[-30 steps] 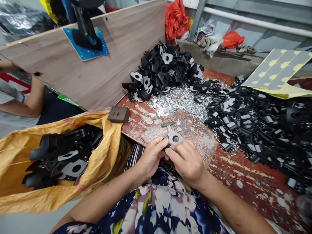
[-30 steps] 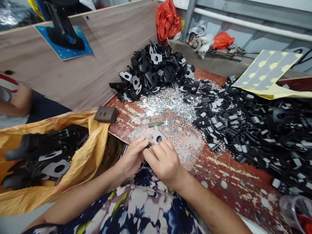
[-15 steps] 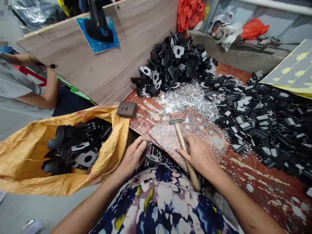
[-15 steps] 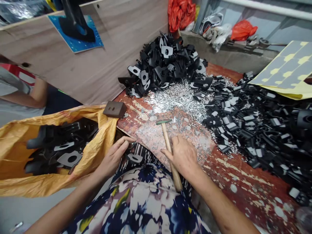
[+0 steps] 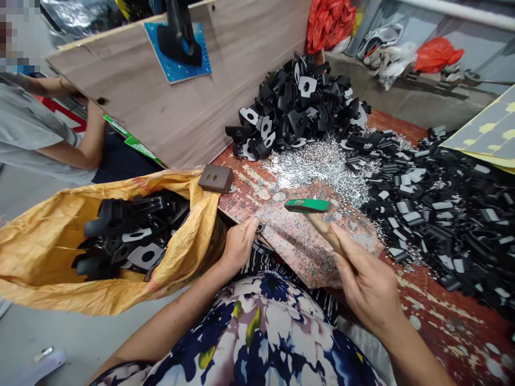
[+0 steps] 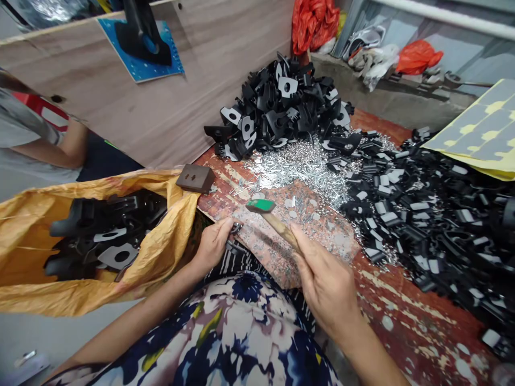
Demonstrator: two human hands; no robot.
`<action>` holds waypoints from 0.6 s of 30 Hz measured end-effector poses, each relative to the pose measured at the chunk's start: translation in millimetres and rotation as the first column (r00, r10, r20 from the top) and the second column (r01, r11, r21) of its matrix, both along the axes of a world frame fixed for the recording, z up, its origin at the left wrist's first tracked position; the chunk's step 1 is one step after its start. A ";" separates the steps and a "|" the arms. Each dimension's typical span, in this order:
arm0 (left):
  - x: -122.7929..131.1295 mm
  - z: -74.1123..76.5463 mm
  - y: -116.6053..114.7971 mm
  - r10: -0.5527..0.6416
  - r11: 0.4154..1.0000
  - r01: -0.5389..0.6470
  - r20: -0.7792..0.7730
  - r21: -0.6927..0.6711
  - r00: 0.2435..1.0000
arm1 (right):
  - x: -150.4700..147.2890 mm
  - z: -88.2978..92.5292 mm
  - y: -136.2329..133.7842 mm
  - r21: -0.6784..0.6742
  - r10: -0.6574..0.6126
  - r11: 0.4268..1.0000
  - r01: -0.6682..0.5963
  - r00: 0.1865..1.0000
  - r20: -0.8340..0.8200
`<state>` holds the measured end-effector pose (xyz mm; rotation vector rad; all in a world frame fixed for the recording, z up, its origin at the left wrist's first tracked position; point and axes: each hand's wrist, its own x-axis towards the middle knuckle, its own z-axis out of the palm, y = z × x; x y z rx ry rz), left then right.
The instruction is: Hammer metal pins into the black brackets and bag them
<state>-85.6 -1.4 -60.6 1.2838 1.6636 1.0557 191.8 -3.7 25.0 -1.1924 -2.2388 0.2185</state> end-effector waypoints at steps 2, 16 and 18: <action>1.1 -1.1 -0.3 0.008 1.000 -0.008 -0.017 0.013 1.000 | -9.5 -5.5 -3.4 0.058 0.027 0.998 -0.024 0.999 -0.045; -5.6 14.8 -0.5 -0.110 0.994 0.110 -0.057 0.001 0.992 | -11.1 -39.3 6.3 -0.039 -0.087 0.994 0.106 0.940 0.329; -22.1 39.1 -9.7 -0.090 0.995 0.094 -0.115 0.035 0.989 | -12.9 -52.9 10.2 0.051 -0.128 0.992 0.118 0.893 0.431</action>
